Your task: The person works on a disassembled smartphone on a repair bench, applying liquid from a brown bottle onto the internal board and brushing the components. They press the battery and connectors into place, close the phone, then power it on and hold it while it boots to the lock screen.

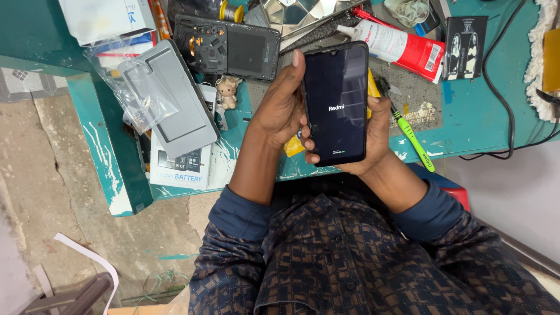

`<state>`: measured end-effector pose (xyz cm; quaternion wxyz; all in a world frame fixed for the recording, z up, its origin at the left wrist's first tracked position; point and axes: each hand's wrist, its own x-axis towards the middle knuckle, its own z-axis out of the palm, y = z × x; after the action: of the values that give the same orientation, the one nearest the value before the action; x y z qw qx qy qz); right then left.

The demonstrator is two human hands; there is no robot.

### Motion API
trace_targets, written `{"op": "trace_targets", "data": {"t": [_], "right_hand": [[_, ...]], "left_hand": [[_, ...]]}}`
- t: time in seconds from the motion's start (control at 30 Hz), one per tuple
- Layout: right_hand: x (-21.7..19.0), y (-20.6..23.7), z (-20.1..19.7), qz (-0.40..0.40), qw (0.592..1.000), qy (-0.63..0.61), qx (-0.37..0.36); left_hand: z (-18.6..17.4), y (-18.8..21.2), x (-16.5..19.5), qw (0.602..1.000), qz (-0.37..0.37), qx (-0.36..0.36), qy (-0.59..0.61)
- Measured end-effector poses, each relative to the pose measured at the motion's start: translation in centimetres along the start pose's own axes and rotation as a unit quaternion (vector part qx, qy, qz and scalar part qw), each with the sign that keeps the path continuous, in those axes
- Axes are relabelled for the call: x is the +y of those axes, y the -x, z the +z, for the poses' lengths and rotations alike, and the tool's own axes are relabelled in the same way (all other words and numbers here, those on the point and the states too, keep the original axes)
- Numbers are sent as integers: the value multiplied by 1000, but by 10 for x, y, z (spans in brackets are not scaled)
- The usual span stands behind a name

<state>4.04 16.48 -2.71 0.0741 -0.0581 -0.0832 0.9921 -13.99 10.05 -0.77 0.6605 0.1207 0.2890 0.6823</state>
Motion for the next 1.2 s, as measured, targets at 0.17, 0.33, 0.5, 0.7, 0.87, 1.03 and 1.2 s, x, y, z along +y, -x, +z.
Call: {"op": "trace_targets", "data": {"t": [0.17, 0.33, 0.5, 0.7, 0.87, 1.03, 1.2], "right_hand": [[-1, -2, 2, -12, 1000, 23, 18], [-8, -5, 5, -8, 1000, -9, 5], [-18, -6, 11, -23, 999, -25, 1], [-20, -1, 18, -29, 991, 117, 62], [-15, 8, 20, -50, 990, 127, 42], [-10, 11, 19, -35, 984, 161, 75], [-9, 12, 19, -28, 985, 150, 81]], "left_hand": [[-3, 0, -1, 1000, 12, -13, -17], [1, -2, 7, 999, -9, 0, 51], [9, -3, 19, 992, -40, 78, 86], [15, -2, 17, 997, -20, 37, 70], [28, 0, 14, 990, 60, 113, -63], [46, -2, 18, 971, 89, 195, -103], [52, -1, 19, 972, 107, 194, -84]]}}
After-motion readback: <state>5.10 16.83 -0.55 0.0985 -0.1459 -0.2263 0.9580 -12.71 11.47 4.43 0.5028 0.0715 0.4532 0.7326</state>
